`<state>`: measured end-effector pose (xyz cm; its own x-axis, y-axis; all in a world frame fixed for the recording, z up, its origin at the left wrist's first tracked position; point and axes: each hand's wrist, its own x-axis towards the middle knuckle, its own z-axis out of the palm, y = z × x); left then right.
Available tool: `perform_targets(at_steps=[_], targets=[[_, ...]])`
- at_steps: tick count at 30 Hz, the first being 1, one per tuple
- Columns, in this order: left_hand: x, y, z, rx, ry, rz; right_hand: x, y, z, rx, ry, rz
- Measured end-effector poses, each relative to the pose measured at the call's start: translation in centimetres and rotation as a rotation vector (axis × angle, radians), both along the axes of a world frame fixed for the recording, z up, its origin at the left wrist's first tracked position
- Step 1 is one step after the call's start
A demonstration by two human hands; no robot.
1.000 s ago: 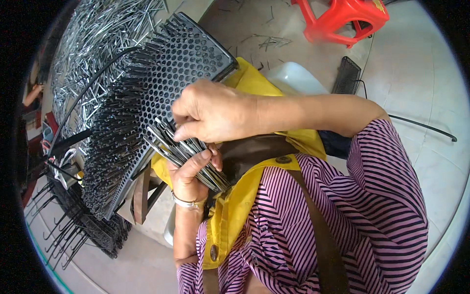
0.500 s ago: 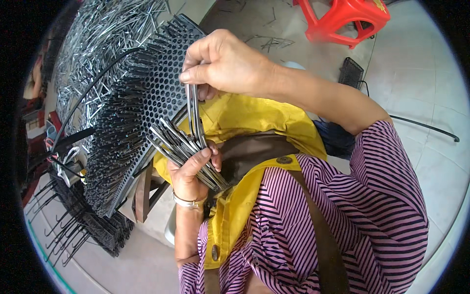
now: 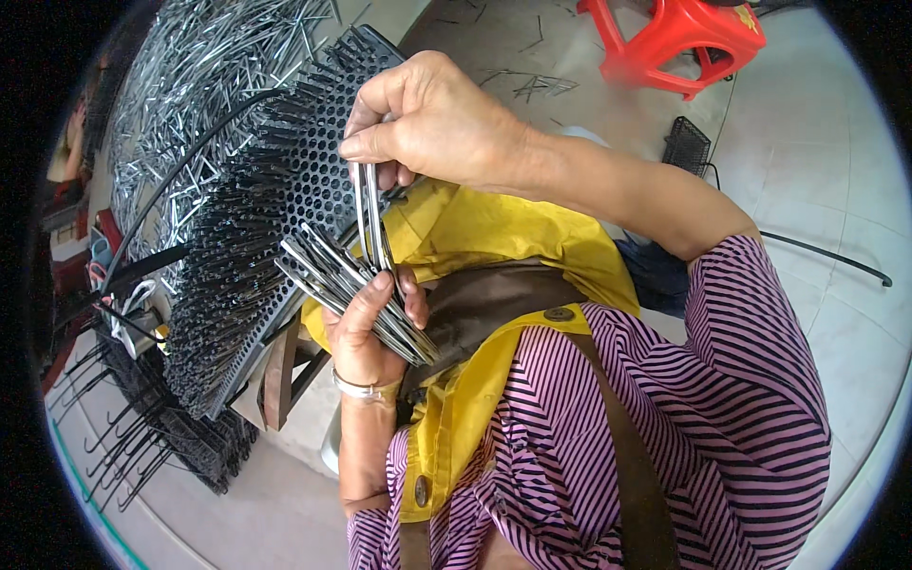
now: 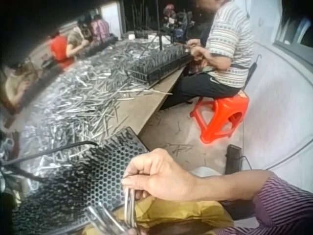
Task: Sorting through a pile of metal pins and inserting them individually into a grid-like perforated tray.
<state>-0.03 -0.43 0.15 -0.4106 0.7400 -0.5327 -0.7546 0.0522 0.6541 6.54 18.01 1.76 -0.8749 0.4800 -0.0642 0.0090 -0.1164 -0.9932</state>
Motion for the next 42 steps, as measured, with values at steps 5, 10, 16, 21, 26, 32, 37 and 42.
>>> perform_targets(at_steps=[5, 10, 16, 21, 26, 32, 37, 42], targets=[[0.0, 0.0, -0.1, -0.007, -0.002, -0.006, -0.3, 0.8, 0.2, -0.052, -0.003, -0.042], [0.1, -0.3, -0.4, -0.027, 0.019, -0.001, -0.7, 1.7, -0.1, -0.114, 0.014, -0.117], [0.1, -0.1, -0.2, 0.002, 0.008, 0.014, -2.0, 3.1, -0.6, -0.201, 0.133, -0.296], [0.1, -0.3, -0.4, 0.031, -0.023, 0.037, -3.0, 4.6, -0.9, 0.159, 0.145, -0.379], [0.1, -0.3, -0.3, -0.016, -0.017, 0.064, -3.1, 5.4, -1.2, 0.154, 0.263, -0.374], [0.2, -0.5, -0.5, 0.020, 0.004, 0.037, -3.3, 6.1, -1.4, 0.042, 0.318, -0.354], [0.4, -0.5, -0.4, -0.013, 0.001, 0.045, -4.3, 6.1, -1.8, 0.073, 0.384, -0.411], [0.4, -0.5, -0.4, -0.025, -0.005, 0.054, -4.5, 6.0, -1.7, 0.161, 0.345, -0.390]])
